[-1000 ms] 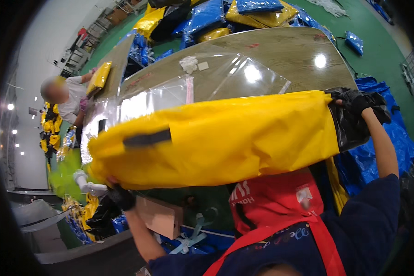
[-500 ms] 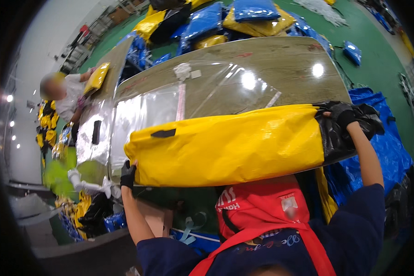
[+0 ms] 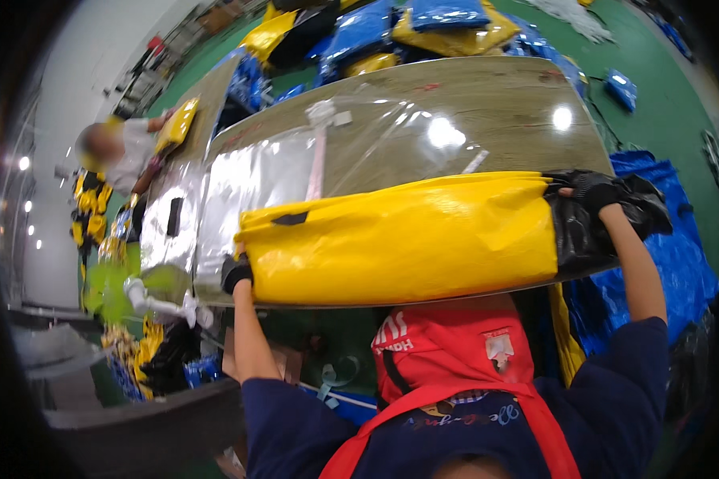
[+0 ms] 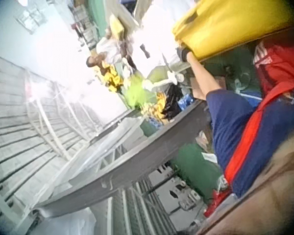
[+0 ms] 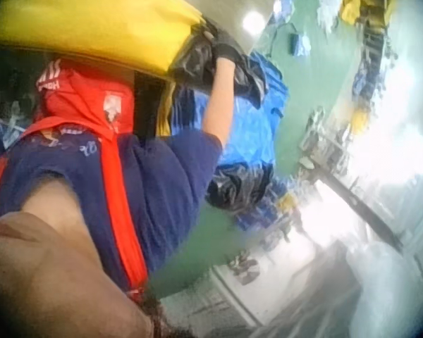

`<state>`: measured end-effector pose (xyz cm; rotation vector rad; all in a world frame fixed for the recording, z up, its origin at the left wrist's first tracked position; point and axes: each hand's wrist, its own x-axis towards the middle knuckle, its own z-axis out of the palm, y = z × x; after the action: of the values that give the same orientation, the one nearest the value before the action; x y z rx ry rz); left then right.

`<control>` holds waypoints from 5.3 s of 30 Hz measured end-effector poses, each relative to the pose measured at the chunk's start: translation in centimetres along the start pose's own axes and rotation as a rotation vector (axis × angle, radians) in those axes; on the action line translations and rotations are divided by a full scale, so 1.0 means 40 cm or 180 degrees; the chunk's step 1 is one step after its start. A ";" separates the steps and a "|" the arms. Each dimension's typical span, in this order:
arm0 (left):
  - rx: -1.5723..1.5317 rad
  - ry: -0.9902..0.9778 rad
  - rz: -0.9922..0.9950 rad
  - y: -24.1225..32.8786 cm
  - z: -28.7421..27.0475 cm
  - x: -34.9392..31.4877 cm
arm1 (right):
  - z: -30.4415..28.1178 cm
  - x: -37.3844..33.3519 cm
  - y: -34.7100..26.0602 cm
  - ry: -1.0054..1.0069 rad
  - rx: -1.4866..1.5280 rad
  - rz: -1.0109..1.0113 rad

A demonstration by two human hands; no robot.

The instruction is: The person folds blue, yellow, and black plastic sheets on a table. They smooth the sheets, fold them in half multiple times, and place the folded items into clear plastic bags.

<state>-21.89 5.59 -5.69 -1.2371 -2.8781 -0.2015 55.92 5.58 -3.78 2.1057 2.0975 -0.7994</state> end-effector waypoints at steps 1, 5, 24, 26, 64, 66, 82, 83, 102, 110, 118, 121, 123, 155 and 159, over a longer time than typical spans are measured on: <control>-0.0029 0.0529 0.0132 -0.088 0.015 0.028 | -0.024 -0.005 -0.076 0.0171 -0.0003 -0.0369; -0.3918 -0.0581 0.1929 0.320 -0.015 -0.254 | 0.022 0.050 0.015 0.0136 -0.0627 0.0162; -0.1337 -0.0444 0.5060 0.908 0.066 -0.920 | -0.021 -0.149 0.081 0.1794 -0.0698 0.0125; -0.1361 -0.0399 0.5037 0.899 0.085 -0.900 | -0.014 -0.232 0.016 0.3634 -0.0488 -0.0450; -0.1254 0.1467 0.2817 0.190 0.009 -0.295 | 0.287 -0.084 -0.793 0.1552 -0.0421 -0.2030; -0.1501 0.0039 0.1542 0.011 -0.024 -0.143 | 0.300 -0.098 -0.789 0.1336 -0.0330 -0.1864; -0.4886 -0.3380 0.1377 0.326 -0.382 -0.479 | 0.483 0.008 -0.889 0.1390 0.2583 -0.1003; -0.4785 -0.3151 0.1849 0.438 -0.323 -0.544 | 0.493 0.000 -0.880 0.1480 0.2631 -0.1008; -0.3263 -0.3561 0.3440 0.948 0.172 -0.956 | 0.553 -0.157 -0.581 0.1177 0.2936 -0.1240; -0.3152 -0.2878 0.4572 0.941 0.095 -1.023 | 0.304 -0.508 -0.236 -0.0148 0.3082 -0.1998; -0.2195 -0.2644 0.5037 0.910 -0.035 -1.051 | 0.076 -0.238 -0.104 0.1455 0.1085 0.0272; -0.1286 0.0372 0.6092 0.908 -0.120 -0.946 | 0.115 -0.152 -0.014 0.1405 0.0998 0.0102; -0.1190 0.0643 0.6055 0.956 -0.131 -0.895 | 0.108 -0.149 0.019 0.1467 0.1908 -0.0157; -0.1885 -0.2021 0.3318 0.555 0.040 -0.811 | 0.347 -0.378 -0.179 0.0598 0.4843 -0.0141; -0.1691 -0.0068 0.4471 0.689 -0.005 -0.381 | 0.318 -0.384 -0.120 0.0575 0.4895 0.0239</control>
<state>8.53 13.34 -3.10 -2.8604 -1.3196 -0.8623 48.36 -13.20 -7.14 2.6796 1.3797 -2.9044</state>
